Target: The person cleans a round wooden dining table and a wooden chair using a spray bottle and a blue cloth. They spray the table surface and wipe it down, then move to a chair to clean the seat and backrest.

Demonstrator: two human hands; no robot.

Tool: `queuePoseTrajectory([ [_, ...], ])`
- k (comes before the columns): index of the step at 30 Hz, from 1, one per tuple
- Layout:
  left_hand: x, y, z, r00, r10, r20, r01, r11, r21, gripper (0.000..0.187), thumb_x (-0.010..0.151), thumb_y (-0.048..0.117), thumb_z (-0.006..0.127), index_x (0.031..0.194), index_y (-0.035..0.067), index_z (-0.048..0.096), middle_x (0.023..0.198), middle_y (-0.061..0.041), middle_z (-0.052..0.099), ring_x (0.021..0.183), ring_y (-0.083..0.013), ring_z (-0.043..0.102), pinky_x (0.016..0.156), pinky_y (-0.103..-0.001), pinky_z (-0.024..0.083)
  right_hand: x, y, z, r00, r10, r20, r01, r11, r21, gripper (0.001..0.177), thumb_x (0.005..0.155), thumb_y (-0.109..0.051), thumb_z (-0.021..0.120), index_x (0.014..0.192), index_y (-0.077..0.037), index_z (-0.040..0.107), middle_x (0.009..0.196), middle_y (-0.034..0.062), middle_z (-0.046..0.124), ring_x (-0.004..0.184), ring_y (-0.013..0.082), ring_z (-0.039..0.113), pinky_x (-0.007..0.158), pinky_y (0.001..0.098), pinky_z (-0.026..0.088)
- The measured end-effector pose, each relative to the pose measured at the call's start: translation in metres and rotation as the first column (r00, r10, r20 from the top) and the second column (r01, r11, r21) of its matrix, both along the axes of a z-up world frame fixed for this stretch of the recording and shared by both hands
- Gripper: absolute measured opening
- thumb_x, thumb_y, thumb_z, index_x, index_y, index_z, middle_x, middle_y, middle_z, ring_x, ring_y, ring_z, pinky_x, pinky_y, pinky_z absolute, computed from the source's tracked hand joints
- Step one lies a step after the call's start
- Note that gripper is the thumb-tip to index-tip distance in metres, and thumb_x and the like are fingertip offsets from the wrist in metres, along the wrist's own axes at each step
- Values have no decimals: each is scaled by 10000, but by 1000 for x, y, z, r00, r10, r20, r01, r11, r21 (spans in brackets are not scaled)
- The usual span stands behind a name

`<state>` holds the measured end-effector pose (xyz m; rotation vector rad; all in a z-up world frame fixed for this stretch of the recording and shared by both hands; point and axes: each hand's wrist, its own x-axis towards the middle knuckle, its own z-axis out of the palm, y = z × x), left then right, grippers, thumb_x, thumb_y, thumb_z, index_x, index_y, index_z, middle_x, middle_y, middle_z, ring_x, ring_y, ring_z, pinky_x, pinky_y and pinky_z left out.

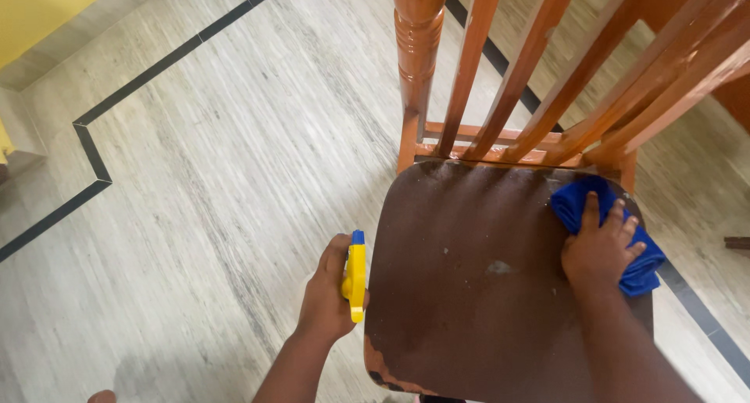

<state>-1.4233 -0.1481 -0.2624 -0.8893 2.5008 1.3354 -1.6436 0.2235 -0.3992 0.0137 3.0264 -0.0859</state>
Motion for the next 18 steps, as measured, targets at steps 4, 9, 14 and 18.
queuePoseTrajectory([
  [4, -1, -1, -3, 1000, 17, 8, -17, 1000, -2, 866, 700, 9, 752, 1437, 253, 368, 1464, -78, 529, 1132, -333, 667, 885, -390, 584, 12, -50, -24, 996, -80, 27, 81, 996, -32, 980, 822, -194, 715, 1677, -266, 240, 1708, 227, 127, 1526, 512, 125, 1139, 759, 161],
  [9, 2, -9, -6, 996, 61, 59, -60, 998, -26, 945, 725, 28, 728, 1537, 262, 305, 1486, -88, 496, 989, -271, 712, 829, -360, 597, 30, -126, -22, 995, -66, 73, 70, 996, -59, 926, 851, -164, 691, 1661, -272, 256, 1706, 209, 171, 1536, 503, 168, 1159, 737, 181],
  [14, 4, -16, 1, 993, 50, -103, -55, 998, -42, 883, 738, 26, 719, 1496, 201, 301, 1434, -130, 522, 928, -267, 711, 797, -357, 601, 43, -194, -11, 990, -1, 139, 12, 997, -78, 921, 841, -139, 676, 1643, -272, 242, 1683, 205, 181, 1521, 482, 193, 1149, 709, 197],
  [18, -3, -20, 14, 998, 54, -31, -56, 997, -55, 883, 743, 19, 719, 1502, 201, 306, 1429, -135, 506, 950, -265, 694, 804, -357, 595, 54, -241, 2, 973, 87, 213, -63, 991, -119, 896, 856, -145, 659, 1625, -272, 217, 1678, 190, 170, 1514, 465, 201, 1162, 677, 210],
])
